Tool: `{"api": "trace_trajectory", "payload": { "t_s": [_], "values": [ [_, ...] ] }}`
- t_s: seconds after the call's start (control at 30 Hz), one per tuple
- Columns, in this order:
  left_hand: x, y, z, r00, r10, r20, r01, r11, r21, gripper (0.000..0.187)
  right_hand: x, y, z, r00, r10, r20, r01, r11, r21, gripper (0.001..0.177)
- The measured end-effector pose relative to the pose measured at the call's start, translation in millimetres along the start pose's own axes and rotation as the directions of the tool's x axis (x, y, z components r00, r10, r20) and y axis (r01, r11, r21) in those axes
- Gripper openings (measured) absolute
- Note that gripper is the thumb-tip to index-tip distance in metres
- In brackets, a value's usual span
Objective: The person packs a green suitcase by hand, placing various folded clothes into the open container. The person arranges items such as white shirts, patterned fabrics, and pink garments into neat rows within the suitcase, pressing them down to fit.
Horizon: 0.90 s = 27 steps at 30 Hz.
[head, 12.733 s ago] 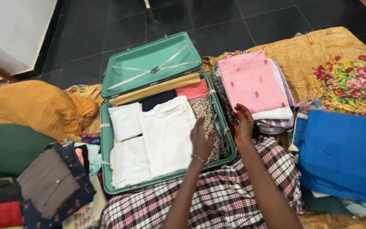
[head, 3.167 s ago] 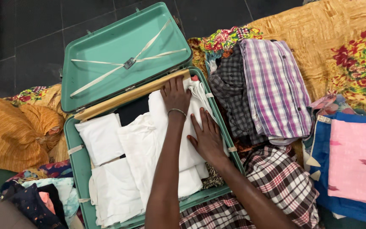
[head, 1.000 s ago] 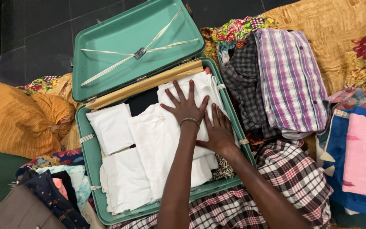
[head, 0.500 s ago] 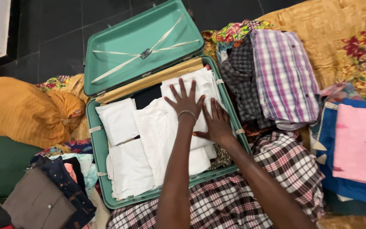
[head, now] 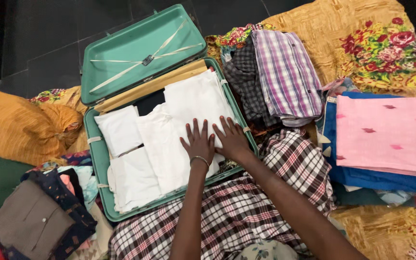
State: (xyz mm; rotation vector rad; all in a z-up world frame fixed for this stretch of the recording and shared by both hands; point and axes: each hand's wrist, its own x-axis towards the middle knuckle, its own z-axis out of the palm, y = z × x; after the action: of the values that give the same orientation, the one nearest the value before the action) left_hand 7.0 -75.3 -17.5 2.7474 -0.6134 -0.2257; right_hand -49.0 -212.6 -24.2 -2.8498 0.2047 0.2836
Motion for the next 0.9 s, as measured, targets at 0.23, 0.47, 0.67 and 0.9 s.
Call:
{"api": "trace_trajectory", "payload": {
  "t_s": [0.23, 0.47, 0.67, 0.9],
  "values": [
    [-30.4, -14.0, -5.2, 0.998, 0.006, 0.069, -0.007, 1.0, 0.009, 0.065, -21.8, 5.3, -4.7, 0.998, -0.051, 0.021, 0.052, 0.998, -0.036, 0.089],
    [-49.8, -23.7, -13.8, 0.981, 0.007, 0.192, -0.02, 0.998, 0.067, 0.076, -25.7, -0.7, -7.5, 0.998, -0.059, 0.016, 0.06, 0.997, -0.058, 0.091],
    [-52.8, -22.2, -14.9, 0.986, 0.001, 0.164, -0.01, 0.998, 0.057, 0.072, -30.7, -1.7, -11.1, 0.997, -0.069, -0.03, 0.069, 0.998, -0.008, 0.089],
    [-55.1, -23.1, -15.0, 0.994, 0.008, 0.112, -0.009, 1.0, 0.01, 0.065, -35.8, 2.5, -6.1, 0.965, -0.131, -0.227, 0.155, 0.984, 0.09, 0.068]
  ]
}}
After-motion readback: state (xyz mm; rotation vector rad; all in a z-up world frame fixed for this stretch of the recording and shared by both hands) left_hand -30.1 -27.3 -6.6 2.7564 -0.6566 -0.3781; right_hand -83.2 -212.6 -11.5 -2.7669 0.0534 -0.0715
